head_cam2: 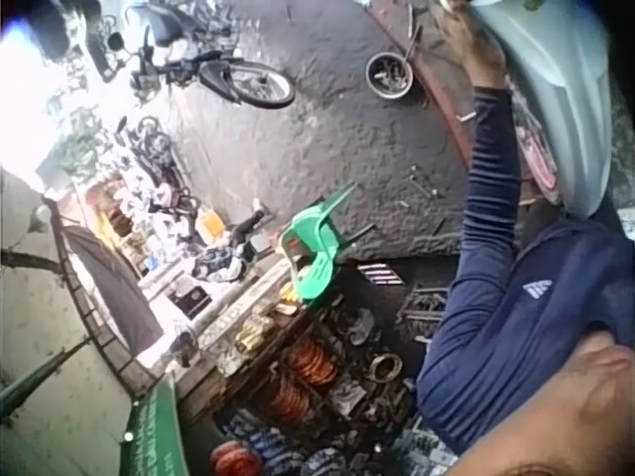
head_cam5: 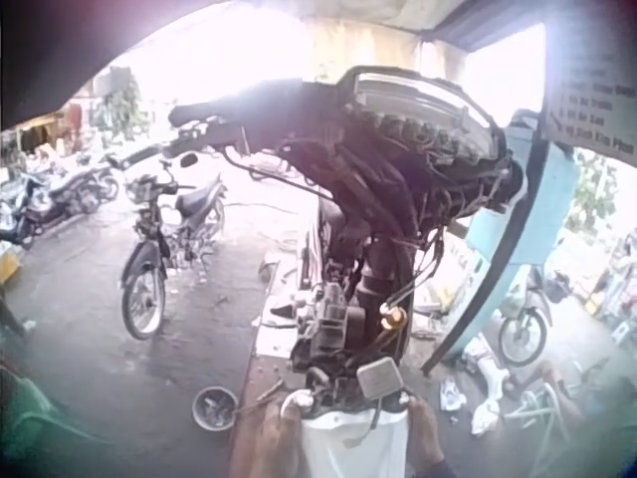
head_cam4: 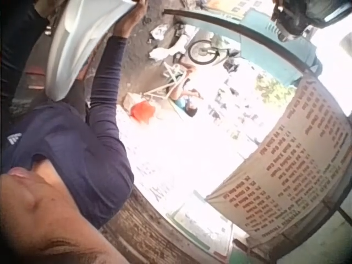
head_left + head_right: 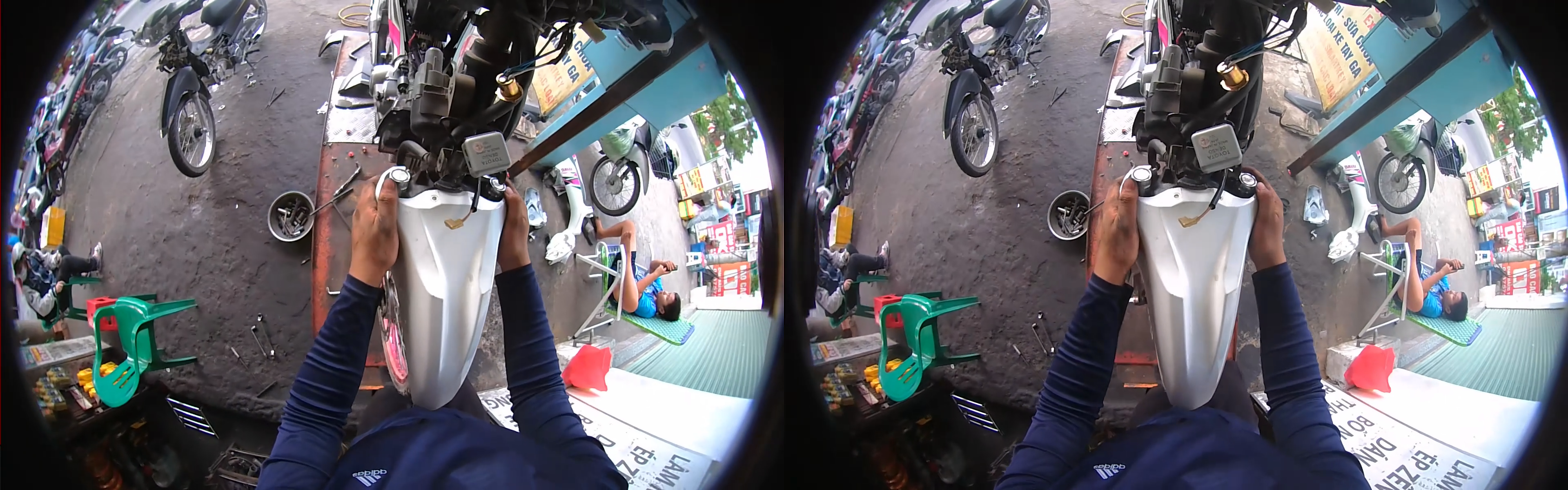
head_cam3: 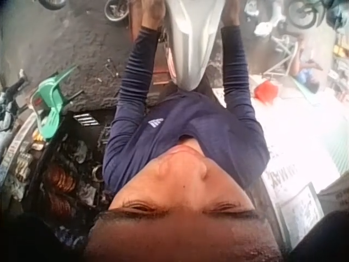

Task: The recorder is assembling and fixing the front body panels of a motorcycle.

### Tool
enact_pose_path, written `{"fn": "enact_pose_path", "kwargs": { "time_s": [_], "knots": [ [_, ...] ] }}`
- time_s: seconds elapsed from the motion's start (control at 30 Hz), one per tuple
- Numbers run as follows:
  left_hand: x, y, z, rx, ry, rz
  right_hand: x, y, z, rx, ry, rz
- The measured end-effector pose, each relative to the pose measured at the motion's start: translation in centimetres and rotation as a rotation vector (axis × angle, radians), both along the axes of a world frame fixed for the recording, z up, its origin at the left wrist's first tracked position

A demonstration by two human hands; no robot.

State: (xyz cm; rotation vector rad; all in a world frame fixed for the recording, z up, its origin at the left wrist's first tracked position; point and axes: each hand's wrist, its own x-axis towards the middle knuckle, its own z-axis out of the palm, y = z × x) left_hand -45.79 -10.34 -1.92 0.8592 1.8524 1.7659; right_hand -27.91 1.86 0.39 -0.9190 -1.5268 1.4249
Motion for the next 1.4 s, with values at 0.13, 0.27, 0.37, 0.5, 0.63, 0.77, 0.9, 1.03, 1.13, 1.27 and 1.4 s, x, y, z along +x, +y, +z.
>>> {"fn": "enact_pose_path", "kwargs": {
  "time_s": [0.13, 0.27, 0.37, 0.5, 0.63, 0.77, 0.9, 1.03, 1.13, 1.27, 1.4],
  "knots": [
    [0.3, 0.8, -1.0, 0.055, -0.047, 0.051, -0.2, 0.7, -1.0, -0.241, 0.137, -0.066],
    [1.4, 0.1, 0.8, -0.022, -0.147, 0.069, 0.0, 0.5, -1.2, -0.326, 0.137, -0.061],
    [0.3, 0.9, 0.8, 0.035, 0.022, 0.096, 0.2, 1.6, -1.8, -0.298, 0.127, -0.021],
    [1.1, -0.4, -1.2, 0.255, -0.052, 0.070, 1.1, 1.6, -1.6, -0.160, 0.065, 0.035],
    [1.9, -5.2, -5.2, 0.230, -0.380, 0.246, 3.6, 1.6, -0.4, 0.546, -0.300, -0.172],
    [2.7, -9.2, -9.7, 0.070, -0.999, 0.085, -1.4, -9.6, 10.6, 1.083, -0.459, 0.121],
    [3.6, -9.3, -11.9, 0.329, -1.210, 0.012, -9.9, -10.6, 10.3, 1.212, -1.027, 0.426],
    [3.2, -8.7, -13.2, 0.438, -1.268, -0.038, -11.3, -10.4, 7.9, 1.188, -1.295, 0.370],
    [3.0, -8.7, -12.7, 0.439, -1.252, -0.097, -11.1, -10.1, 8.0, 1.230, -1.419, 0.382],
    [2.8, -9.0, -12.6, 0.301, -1.058, -0.003, -12.1, -10.8, 8.0, 1.247, -1.535, 0.387],
    [1.9, -9.2, -13.9, 0.168, -0.998, -0.183, -12.3, -9.6, 8.3, 1.165, -1.468, 0.469]
  ]
}}
